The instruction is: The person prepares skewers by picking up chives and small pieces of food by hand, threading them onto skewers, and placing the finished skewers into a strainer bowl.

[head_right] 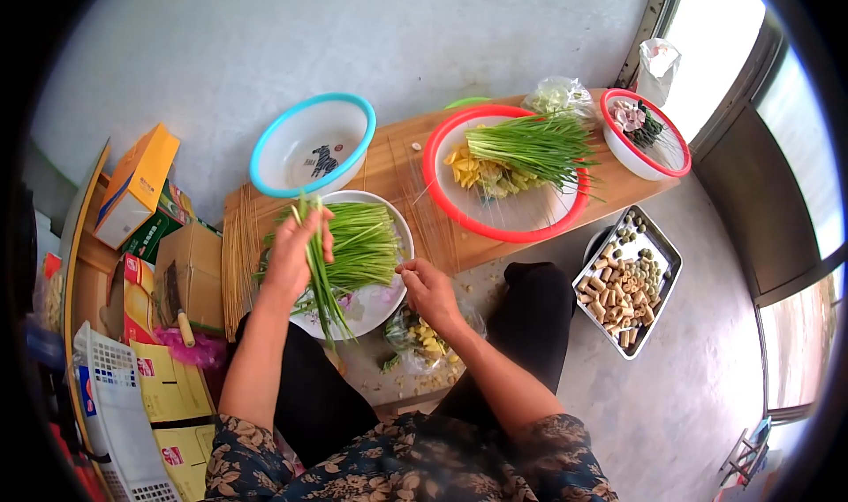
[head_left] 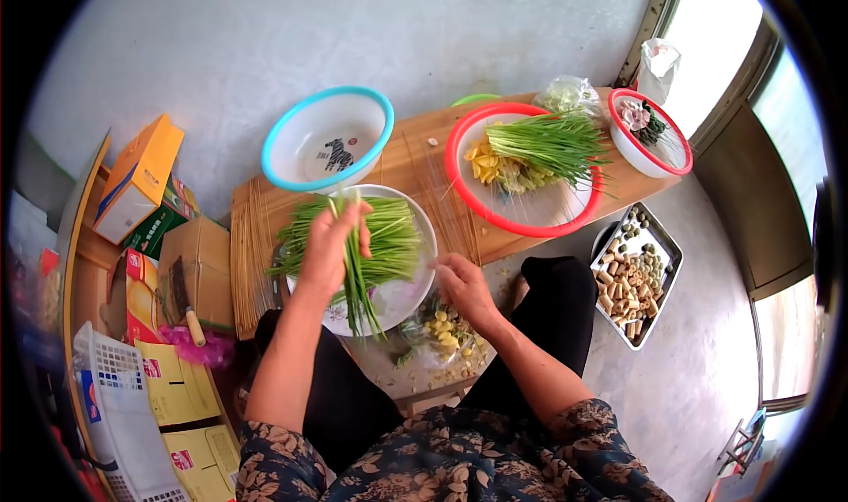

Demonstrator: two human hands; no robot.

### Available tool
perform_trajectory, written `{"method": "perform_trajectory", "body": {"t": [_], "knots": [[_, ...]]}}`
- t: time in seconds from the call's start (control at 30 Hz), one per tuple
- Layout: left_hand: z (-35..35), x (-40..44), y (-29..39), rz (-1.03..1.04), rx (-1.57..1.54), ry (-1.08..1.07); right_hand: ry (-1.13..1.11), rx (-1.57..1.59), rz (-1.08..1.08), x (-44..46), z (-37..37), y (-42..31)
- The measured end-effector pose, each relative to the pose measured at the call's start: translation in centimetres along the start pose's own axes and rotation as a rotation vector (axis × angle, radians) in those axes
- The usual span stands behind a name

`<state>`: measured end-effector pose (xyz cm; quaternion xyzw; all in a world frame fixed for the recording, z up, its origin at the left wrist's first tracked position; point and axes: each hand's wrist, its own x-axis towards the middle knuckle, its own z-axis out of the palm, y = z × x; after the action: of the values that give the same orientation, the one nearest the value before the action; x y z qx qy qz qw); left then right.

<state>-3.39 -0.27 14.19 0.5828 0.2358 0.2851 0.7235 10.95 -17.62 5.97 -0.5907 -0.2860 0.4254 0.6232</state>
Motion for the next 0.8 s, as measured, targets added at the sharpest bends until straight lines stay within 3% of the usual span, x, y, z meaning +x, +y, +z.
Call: {"method": "perform_trajectory", "body": {"t": [0.13, 0.3, 0.8], "knots": [[-0.2, -2.3, -5.6, -0.21, -0.204, -0.075, -0.047, 0.028, 0.021, -0.3, -0.1, 0.4], [-1.4, -3.1, -9.7, -0.247, -0.257, 0.038, -0.092, 0.033, 0.019, 0.0, 0.5, 1.7], [-1.9, -3.5, -9.5, -0.315, -0.33, 0.148, -0.192, -0.186, 0.027, -2.1, 2.2, -0.4]]}}
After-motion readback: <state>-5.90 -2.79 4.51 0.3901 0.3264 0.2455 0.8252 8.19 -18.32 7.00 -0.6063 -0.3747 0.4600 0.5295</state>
